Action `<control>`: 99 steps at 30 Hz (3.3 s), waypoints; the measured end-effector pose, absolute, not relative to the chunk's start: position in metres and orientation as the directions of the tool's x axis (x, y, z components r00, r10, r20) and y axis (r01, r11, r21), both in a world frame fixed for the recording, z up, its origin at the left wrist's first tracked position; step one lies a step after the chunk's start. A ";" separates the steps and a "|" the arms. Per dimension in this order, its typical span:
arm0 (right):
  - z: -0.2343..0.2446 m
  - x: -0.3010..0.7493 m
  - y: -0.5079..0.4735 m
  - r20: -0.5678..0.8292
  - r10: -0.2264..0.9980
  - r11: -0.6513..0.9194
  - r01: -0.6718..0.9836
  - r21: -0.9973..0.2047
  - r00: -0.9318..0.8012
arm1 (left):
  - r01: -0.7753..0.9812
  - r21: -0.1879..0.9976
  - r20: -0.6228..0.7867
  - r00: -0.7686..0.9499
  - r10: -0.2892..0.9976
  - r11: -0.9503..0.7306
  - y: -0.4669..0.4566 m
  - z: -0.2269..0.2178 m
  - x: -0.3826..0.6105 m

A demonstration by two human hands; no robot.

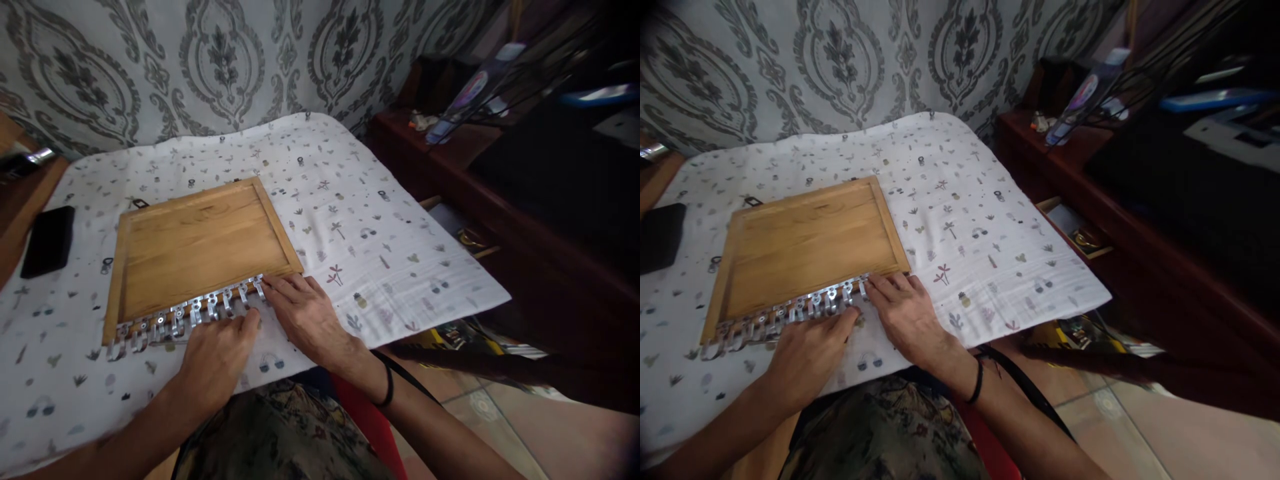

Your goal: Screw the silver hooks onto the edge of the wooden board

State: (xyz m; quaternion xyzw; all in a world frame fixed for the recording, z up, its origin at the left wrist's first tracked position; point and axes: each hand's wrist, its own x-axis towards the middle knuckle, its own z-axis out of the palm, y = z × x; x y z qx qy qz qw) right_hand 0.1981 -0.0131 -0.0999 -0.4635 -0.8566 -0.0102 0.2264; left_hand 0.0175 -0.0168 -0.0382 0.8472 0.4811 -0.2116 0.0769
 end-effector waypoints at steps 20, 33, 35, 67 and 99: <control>-0.100 0.200 -0.013 0.405 0.779 0.592 0.774 -0.224 -0.478 | 0.799 0.416 -0.074 0.506 0.859 -0.434 0.001 -0.017 -0.021; -0.090 0.204 -0.014 0.402 0.773 0.610 0.748 -0.261 -0.491 | 0.723 0.490 -0.220 0.644 0.733 -0.488 0.068 -0.022 0.003; -0.090 0.204 -0.014 0.397 0.777 0.607 0.747 -0.272 -0.488 | 0.726 0.486 -0.235 0.645 0.728 -0.486 0.068 -0.025 0.002; -0.093 0.205 -0.016 0.377 0.792 0.593 0.752 -0.288 -0.480 | 0.773 0.611 -0.367 0.467 0.804 -0.170 0.076 -0.034 0.009; -0.095 0.204 -0.015 0.427 0.780 0.600 0.742 -0.299 -0.458 | 0.762 0.615 -0.326 0.479 0.815 -0.202 0.084 -0.031 0.020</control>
